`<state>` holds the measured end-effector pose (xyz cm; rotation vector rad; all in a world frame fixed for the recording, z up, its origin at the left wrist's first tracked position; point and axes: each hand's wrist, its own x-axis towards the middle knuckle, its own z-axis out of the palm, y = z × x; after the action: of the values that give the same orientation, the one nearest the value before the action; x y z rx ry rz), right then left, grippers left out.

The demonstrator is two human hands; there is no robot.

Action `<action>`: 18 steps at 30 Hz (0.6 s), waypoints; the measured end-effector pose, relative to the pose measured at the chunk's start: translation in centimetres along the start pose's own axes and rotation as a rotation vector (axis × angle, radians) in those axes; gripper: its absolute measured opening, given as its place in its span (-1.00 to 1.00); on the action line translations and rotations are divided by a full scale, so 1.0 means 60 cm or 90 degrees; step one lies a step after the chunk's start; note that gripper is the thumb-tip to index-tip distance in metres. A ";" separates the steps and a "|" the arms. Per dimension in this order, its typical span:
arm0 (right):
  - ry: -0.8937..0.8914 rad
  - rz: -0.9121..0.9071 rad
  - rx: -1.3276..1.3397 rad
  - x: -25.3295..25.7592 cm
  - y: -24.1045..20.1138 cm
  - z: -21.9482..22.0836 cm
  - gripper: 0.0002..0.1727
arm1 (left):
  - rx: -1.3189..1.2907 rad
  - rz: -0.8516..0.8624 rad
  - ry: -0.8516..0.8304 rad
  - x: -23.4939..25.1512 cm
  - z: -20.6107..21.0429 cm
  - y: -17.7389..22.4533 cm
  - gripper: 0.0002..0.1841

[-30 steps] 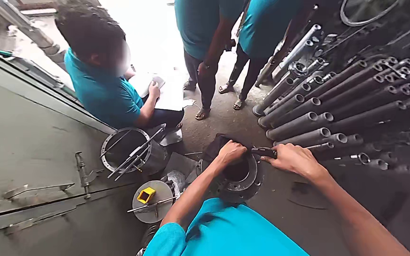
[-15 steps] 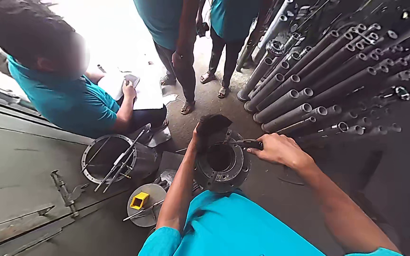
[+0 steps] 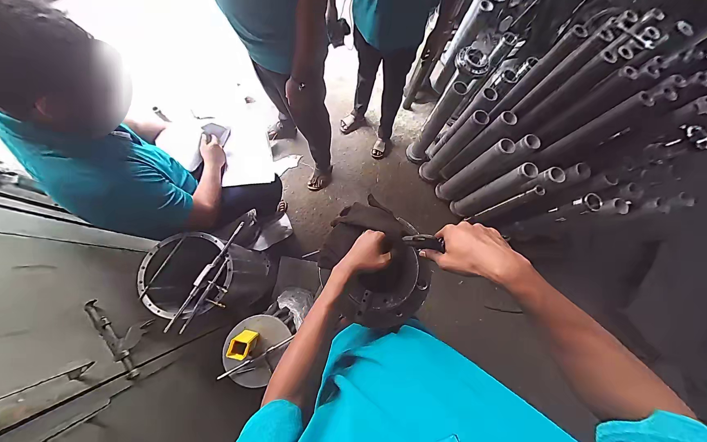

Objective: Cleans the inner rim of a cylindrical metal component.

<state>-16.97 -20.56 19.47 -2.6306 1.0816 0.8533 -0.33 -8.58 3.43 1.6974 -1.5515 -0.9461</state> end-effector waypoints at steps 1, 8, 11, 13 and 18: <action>0.003 -0.002 -0.006 0.000 -0.002 0.000 -0.47 | 0.066 -0.003 -0.031 0.009 0.004 0.002 -0.75; 0.021 0.002 -0.021 0.015 -0.003 -0.011 -0.46 | 0.272 -0.044 -0.005 0.024 0.037 0.013 -0.80; 0.003 -0.001 -0.042 0.012 -0.008 -0.020 -0.46 | 0.251 -0.060 -0.035 0.026 0.030 0.022 -0.75; -0.010 -0.003 -0.064 0.010 -0.007 -0.024 -0.45 | 0.233 -0.068 -0.037 0.026 0.031 0.024 -0.73; -0.013 0.004 -0.056 0.011 -0.013 -0.023 -0.41 | 0.229 -0.062 -0.024 0.024 0.031 0.020 -0.72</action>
<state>-15.42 -20.89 20.17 -2.6849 1.0714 0.9483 -2.46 -10.09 3.33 2.0277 -1.7583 -0.7835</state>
